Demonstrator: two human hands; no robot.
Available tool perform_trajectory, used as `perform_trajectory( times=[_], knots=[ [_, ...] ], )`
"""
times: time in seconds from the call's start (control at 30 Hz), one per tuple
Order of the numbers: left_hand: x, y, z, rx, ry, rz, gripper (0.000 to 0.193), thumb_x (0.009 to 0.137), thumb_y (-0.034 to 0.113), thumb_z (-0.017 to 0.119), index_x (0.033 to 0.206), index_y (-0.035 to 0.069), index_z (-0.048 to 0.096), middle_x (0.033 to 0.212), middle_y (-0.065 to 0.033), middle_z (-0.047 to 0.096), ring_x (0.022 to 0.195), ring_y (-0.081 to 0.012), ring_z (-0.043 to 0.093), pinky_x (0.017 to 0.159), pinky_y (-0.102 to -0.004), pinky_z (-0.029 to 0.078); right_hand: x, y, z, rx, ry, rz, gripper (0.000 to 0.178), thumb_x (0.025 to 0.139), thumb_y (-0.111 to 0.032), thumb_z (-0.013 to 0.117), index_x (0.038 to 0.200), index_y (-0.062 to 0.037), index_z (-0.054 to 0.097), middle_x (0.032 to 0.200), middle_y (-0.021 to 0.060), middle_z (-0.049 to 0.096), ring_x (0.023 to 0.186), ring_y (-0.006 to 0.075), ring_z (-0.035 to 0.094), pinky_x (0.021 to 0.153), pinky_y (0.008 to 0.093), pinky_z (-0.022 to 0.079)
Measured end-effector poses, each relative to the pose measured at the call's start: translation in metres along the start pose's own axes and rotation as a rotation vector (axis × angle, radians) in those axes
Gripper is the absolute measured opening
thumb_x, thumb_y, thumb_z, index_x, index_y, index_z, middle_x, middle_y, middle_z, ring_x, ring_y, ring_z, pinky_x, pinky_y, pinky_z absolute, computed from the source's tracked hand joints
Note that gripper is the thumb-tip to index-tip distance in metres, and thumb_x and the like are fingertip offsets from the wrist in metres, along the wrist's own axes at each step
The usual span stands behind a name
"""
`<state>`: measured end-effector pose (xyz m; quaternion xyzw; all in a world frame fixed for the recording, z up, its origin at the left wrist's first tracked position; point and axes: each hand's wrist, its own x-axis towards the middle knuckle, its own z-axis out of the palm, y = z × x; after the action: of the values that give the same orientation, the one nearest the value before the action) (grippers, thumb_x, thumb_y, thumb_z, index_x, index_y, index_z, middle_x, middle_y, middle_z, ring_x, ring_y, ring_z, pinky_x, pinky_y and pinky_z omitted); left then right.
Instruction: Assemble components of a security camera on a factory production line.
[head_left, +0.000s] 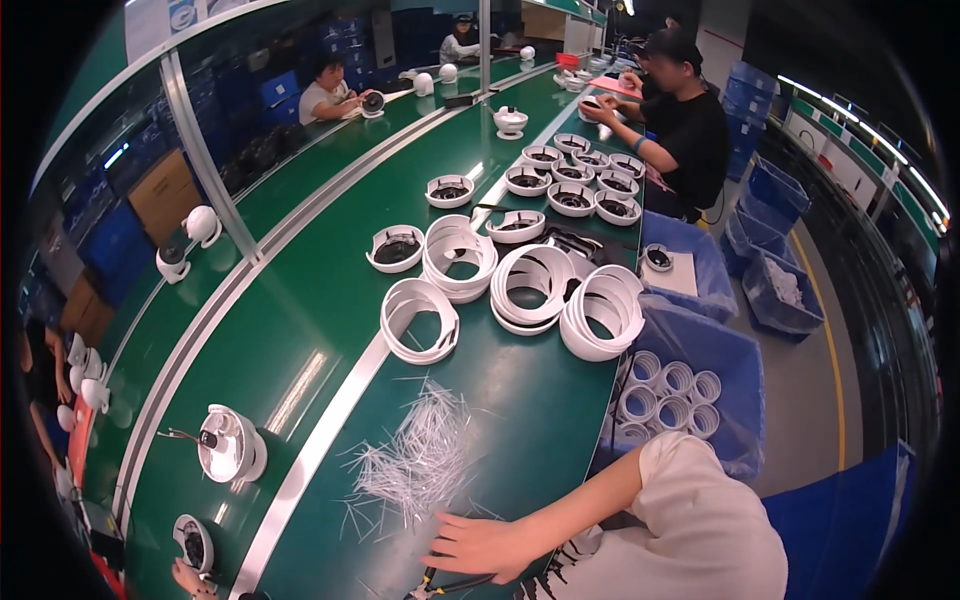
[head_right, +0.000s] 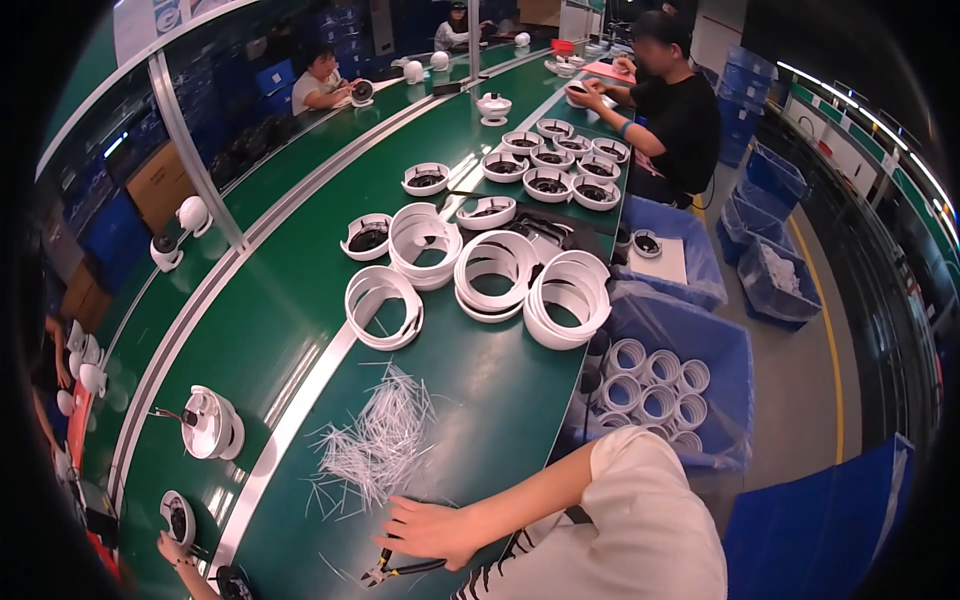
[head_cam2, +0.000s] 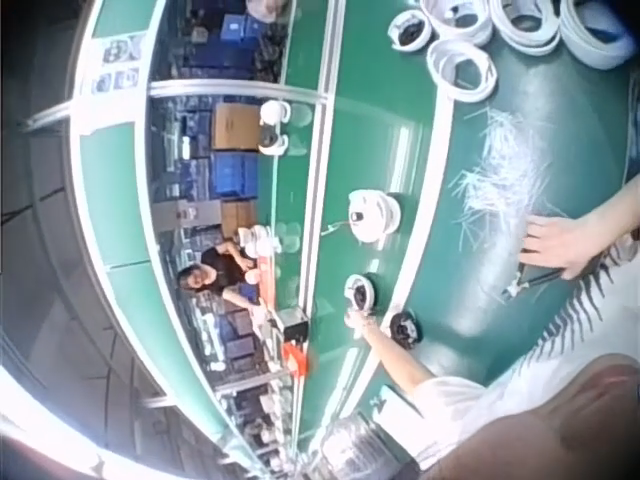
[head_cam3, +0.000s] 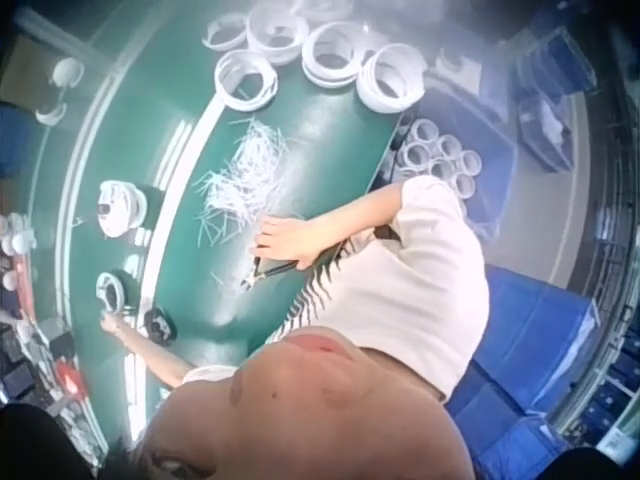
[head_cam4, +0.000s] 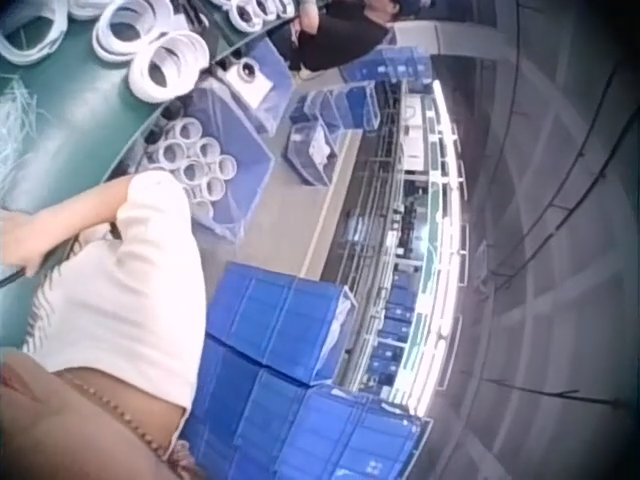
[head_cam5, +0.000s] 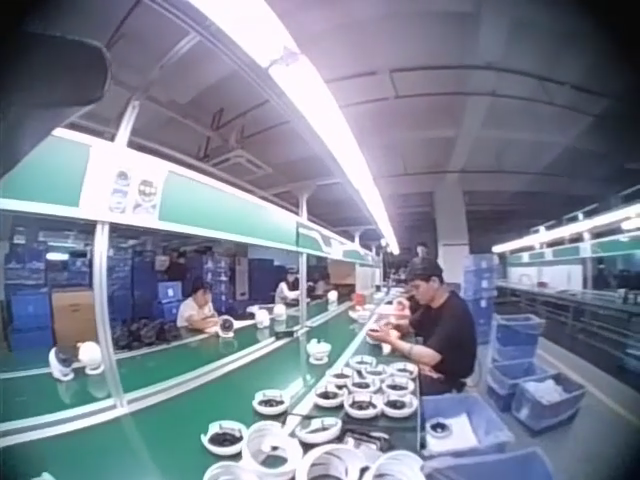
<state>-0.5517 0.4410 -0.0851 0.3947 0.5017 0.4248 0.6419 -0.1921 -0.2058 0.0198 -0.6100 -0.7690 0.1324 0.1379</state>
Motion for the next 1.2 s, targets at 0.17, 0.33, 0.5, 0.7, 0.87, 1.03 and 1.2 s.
perform_trajectory(
  times=[0.17, 0.33, 0.5, 0.7, 0.87, 1.03, 1.2],
  knots=[
    [-0.213, 0.032, 0.216, 0.773, 0.011, 1.23, 0.034, 0.083, 0.011, 0.049, 0.114, -0.001, 0.046, 0.11, -0.0134, 0.051, 0.099, -0.0243, 0.05, 0.087, -0.0324, 0.038, -0.004, -0.001, 0.004, 0.065, 0.124, 0.157, 0.038, 0.048, -0.007, 0.061, 0.083, 0.0, 0.049, 0.087, 0.0105, 0.045, 0.084, 0.0247, 0.044, 0.066, 0.0316, 0.039],
    [-0.32, -0.03, 0.325, 0.616, -0.691, 0.056, 0.031, 0.084, 0.029, 0.05, 0.097, 0.0, 0.053, 0.085, -0.0099, 0.061, 0.067, -0.0176, 0.061, 0.052, -0.0257, 0.048, -0.009, 0.016, -0.012, 0.21, 0.34, 0.317, 0.036, 0.052, -0.007, 0.063, 0.086, -0.0057, 0.052, 0.086, 0.0088, 0.051, 0.082, 0.0265, 0.049, 0.069, 0.034, 0.044],
    [-0.287, -0.074, 0.344, -0.281, -0.626, -0.523, 0.085, 0.077, 0.047, 0.055, 0.13, -0.001, 0.01, 0.12, -0.0211, 0.041, 0.101, -0.0277, 0.05, 0.081, -0.0347, 0.045, 0.015, 0.003, -0.016, 1.042, 0.647, 0.435, 0.034, 0.061, 0.002, 0.062, 0.093, -0.0023, 0.051, 0.085, 0.0087, 0.054, 0.078, 0.0184, 0.056, 0.073, 0.0282, 0.045],
    [-0.251, -0.111, 0.434, -0.74, -0.479, -0.35, 0.037, 0.082, 0.022, 0.052, 0.112, 0.006, 0.037, 0.096, -0.0145, 0.052, 0.077, -0.026, 0.058, 0.068, -0.033, 0.051, 0.003, 0.004, -0.017, 1.914, 0.63, 0.436, 0.043, 0.069, -0.001, 0.053, 0.11, 0.0035, 0.04, 0.093, 0.017, 0.051, 0.079, 0.0253, 0.055, 0.071, 0.0397, 0.047],
    [-0.252, -0.1, 0.43, -0.787, -0.487, -0.218, 0.05, 0.076, 0.001, 0.043, 0.122, 0.015, 0.029, 0.118, -0.0103, 0.041, 0.102, -0.0296, 0.048, 0.077, -0.0417, 0.048, -0.003, 0.014, -0.018, 2.096, 0.309, 0.345, 0.065, 0.069, -0.018, 0.059, 0.123, 0.0042, 0.032, 0.12, 0.022, 0.039, 0.105, 0.0349, 0.043, 0.088, 0.0454, 0.036],
    [-0.284, -0.097, 0.4, -0.538, -0.632, -0.145, 0.053, 0.076, 0.003, 0.053, 0.123, 0.017, 0.033, 0.112, -0.0063, 0.048, 0.096, -0.0243, 0.054, 0.07, -0.0412, 0.051, -0.002, 0.022, -0.021, 2.091, 0.21, 0.163, 0.064, 0.069, -0.014, 0.055, 0.124, 0.0069, 0.029, 0.118, 0.0205, 0.041, 0.103, 0.0329, 0.045, 0.087, 0.045, 0.037],
    [-0.352, -0.066, 0.344, -0.417, -0.676, -0.169, 0.064, 0.074, 0.006, 0.052, 0.128, 0.02, 0.022, 0.117, -0.0043, 0.042, 0.102, -0.0204, 0.05, 0.071, -0.0373, 0.051, 0.014, 0.03, -0.023, 2.135, 0.063, 0.011, 0.061, 0.073, -0.007, 0.051, 0.125, 0.0078, 0.024, 0.12, 0.0209, 0.039, 0.104, 0.0334, 0.043, 0.088, 0.0463, 0.037]
  ],
)
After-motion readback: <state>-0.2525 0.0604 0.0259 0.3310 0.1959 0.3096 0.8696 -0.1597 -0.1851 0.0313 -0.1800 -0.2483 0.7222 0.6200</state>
